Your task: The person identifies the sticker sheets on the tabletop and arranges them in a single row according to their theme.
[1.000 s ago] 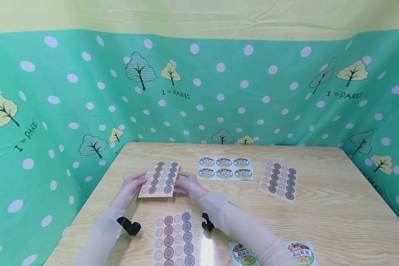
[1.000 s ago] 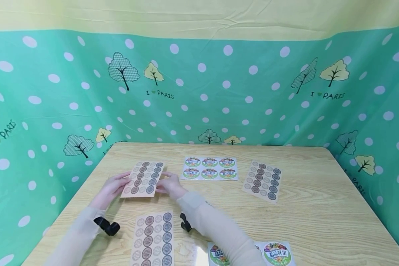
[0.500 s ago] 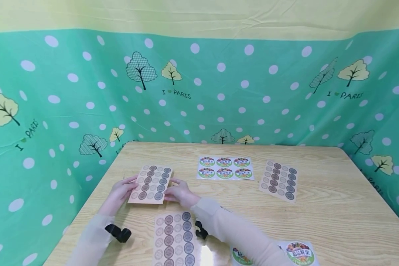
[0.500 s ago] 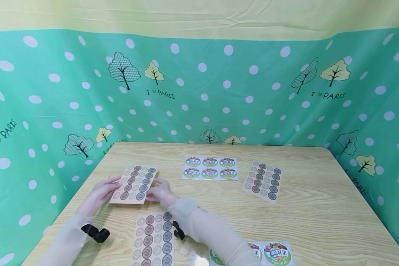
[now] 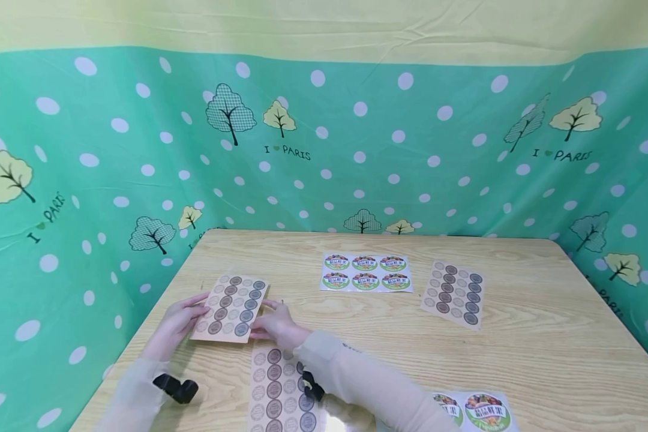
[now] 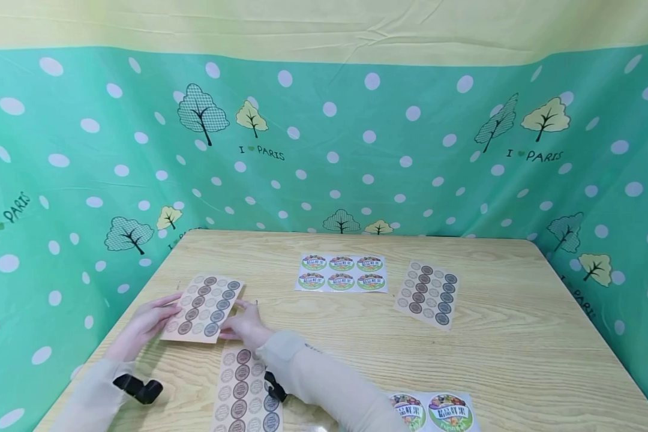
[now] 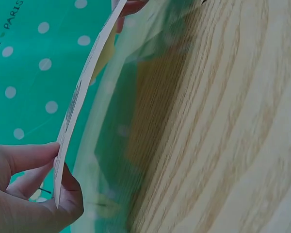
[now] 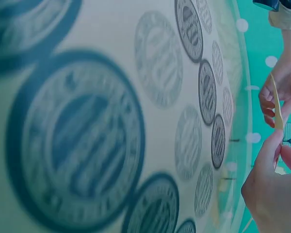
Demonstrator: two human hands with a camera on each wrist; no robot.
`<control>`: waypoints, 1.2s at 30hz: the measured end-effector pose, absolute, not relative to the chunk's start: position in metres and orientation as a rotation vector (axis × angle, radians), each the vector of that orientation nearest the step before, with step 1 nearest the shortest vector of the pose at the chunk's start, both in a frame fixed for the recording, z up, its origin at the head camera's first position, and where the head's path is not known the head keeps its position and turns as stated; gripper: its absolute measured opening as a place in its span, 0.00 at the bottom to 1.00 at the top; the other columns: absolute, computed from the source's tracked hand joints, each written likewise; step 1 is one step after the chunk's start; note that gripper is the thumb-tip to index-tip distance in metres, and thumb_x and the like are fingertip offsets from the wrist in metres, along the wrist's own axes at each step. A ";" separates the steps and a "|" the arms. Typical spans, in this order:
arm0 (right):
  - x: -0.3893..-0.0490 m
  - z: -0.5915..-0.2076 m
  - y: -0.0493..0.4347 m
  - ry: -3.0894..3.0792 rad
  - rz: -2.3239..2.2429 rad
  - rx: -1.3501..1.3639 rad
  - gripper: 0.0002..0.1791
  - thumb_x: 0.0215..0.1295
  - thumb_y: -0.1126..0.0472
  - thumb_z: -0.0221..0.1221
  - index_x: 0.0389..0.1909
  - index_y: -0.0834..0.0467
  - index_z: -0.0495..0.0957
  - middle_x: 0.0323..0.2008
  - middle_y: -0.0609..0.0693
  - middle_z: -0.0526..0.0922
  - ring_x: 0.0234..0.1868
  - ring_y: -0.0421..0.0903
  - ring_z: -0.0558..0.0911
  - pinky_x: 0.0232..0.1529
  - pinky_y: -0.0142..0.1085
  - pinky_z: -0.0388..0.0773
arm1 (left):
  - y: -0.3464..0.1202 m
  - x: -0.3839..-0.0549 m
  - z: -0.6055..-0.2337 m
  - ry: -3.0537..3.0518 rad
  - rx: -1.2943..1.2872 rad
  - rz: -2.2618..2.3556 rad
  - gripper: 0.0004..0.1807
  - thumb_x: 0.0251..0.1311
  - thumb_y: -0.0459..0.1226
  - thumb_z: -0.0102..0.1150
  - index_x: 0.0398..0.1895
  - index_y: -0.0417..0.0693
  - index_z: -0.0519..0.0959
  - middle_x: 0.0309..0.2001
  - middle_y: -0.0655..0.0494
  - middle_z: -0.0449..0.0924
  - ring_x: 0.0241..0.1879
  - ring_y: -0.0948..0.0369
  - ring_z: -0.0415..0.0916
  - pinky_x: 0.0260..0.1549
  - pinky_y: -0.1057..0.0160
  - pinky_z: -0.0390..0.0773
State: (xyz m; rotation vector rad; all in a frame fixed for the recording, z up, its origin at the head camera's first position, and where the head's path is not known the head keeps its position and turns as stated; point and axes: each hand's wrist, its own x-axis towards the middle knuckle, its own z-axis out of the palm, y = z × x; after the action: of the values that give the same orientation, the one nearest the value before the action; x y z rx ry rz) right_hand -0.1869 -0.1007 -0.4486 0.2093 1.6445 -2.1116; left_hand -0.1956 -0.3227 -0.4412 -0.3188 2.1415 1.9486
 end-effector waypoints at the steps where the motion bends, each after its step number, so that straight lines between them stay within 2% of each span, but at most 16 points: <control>1: -0.186 -0.449 -0.103 1.648 -2.110 0.212 0.39 0.46 0.82 0.55 0.63 0.62 0.61 0.32 0.61 0.82 0.27 0.49 0.83 0.33 0.38 0.82 | -0.324 -0.195 -0.441 2.147 -0.330 1.949 0.33 0.60 0.28 0.49 0.66 0.29 0.49 0.37 0.66 0.76 0.35 0.74 0.74 0.36 0.74 0.76; 5: -0.180 -0.451 -0.109 1.637 -2.114 0.214 0.40 0.45 0.83 0.55 0.63 0.62 0.61 0.31 0.61 0.82 0.30 0.53 0.83 0.32 0.39 0.83 | -0.329 -0.192 -0.441 2.181 -0.382 1.922 0.34 0.58 0.27 0.51 0.66 0.28 0.49 0.30 0.66 0.77 0.31 0.73 0.74 0.31 0.73 0.77; 9: -0.176 -0.453 -0.114 1.617 -2.120 0.212 0.40 0.45 0.83 0.55 0.64 0.62 0.60 0.30 0.61 0.81 0.27 0.51 0.83 0.32 0.39 0.83 | -0.334 -0.189 -0.441 2.202 -0.390 1.904 0.34 0.58 0.26 0.51 0.65 0.28 0.49 0.28 0.65 0.76 0.29 0.72 0.74 0.30 0.73 0.77; 13: -0.173 -0.455 -0.120 1.609 -2.118 0.216 0.41 0.45 0.83 0.55 0.64 0.61 0.60 0.28 0.61 0.81 0.23 0.46 0.81 0.32 0.39 0.83 | -0.339 -0.186 -0.442 2.193 -0.378 1.917 0.35 0.56 0.25 0.52 0.65 0.27 0.49 0.29 0.64 0.76 0.29 0.71 0.76 0.31 0.73 0.78; 30: -0.163 -0.462 -0.133 1.566 -2.120 0.185 0.43 0.43 0.85 0.54 0.65 0.62 0.57 0.26 0.62 0.81 0.27 0.55 0.83 0.30 0.40 0.83 | -0.353 -0.179 -0.447 2.315 -0.383 1.768 0.37 0.52 0.27 0.58 0.64 0.26 0.52 0.30 0.61 0.76 0.29 0.69 0.76 0.29 0.72 0.78; 36: -0.162 -0.463 -0.135 1.558 -2.121 0.153 0.43 0.44 0.86 0.52 0.65 0.64 0.56 0.26 0.64 0.81 0.27 0.55 0.83 0.30 0.42 0.82 | -0.354 -0.178 -0.445 2.368 -0.410 1.710 0.35 0.53 0.26 0.57 0.63 0.26 0.54 0.32 0.58 0.75 0.28 0.72 0.73 0.27 0.73 0.76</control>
State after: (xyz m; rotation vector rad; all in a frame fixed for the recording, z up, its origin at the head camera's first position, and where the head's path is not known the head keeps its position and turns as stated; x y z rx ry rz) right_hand -0.1618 -0.1353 -0.4626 0.1527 1.5584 -2.1210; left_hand -0.1778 -0.3541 -0.4447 -0.4101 2.3681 1.7102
